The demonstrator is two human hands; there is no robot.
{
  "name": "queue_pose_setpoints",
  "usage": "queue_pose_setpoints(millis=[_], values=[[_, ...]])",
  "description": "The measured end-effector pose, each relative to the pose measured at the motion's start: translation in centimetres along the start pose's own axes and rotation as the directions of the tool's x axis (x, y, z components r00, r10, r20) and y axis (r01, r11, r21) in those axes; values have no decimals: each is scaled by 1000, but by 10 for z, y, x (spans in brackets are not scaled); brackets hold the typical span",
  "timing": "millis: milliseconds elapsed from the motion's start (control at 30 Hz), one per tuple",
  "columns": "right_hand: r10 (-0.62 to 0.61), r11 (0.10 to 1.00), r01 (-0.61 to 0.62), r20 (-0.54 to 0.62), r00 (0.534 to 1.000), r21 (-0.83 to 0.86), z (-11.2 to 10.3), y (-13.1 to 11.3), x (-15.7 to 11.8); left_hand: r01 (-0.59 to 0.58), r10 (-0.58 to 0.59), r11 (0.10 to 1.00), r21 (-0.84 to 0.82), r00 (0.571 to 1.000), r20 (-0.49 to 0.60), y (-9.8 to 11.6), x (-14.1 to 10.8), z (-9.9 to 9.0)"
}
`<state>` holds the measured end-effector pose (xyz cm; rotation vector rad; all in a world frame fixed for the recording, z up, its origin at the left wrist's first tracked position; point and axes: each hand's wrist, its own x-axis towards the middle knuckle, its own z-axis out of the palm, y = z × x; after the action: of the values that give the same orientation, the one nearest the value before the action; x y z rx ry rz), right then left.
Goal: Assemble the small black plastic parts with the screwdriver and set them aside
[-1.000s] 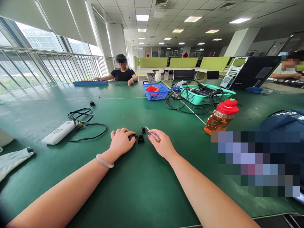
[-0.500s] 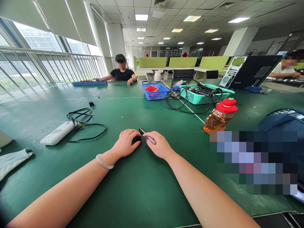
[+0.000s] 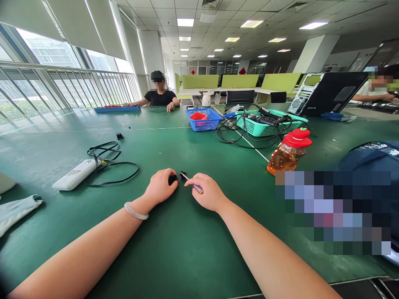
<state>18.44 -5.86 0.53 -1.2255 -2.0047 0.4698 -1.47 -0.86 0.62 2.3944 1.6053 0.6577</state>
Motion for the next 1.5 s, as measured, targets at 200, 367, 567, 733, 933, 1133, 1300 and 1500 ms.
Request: queue_pose_setpoints(millis=[200,367,567,733,933,1133,1300,1500], values=[[-89,995,92,62,994,-48,2,-3,-1,28,-28,1000,-1,1000,-5,-1,0,0],[-116,992,117,18,993,-46,-1,-7,-3,32,-32,999,-5,999,11,-2,0,0],[91,996,-91,-100,991,0,-3,-2,-1,2,-3,1000,23,999,39,-9,3,6],[119,991,-115,-43,992,74,1,2,2,-72,69,997,28,993,100,-10,2,9],[163,978,-126,-224,961,167,-4,3,2,-150,151,988,-17,977,153,-4,-1,3],[178,969,-130,-229,957,210,-5,6,3,-204,204,979,-19,961,189,6,-7,0],[181,965,-128,-232,956,228,-4,8,3,-248,257,967,-66,936,241,20,-34,-9],[199,944,-118,-246,949,307,-4,4,1,-290,303,953,-89,892,334,-12,-101,-53]])
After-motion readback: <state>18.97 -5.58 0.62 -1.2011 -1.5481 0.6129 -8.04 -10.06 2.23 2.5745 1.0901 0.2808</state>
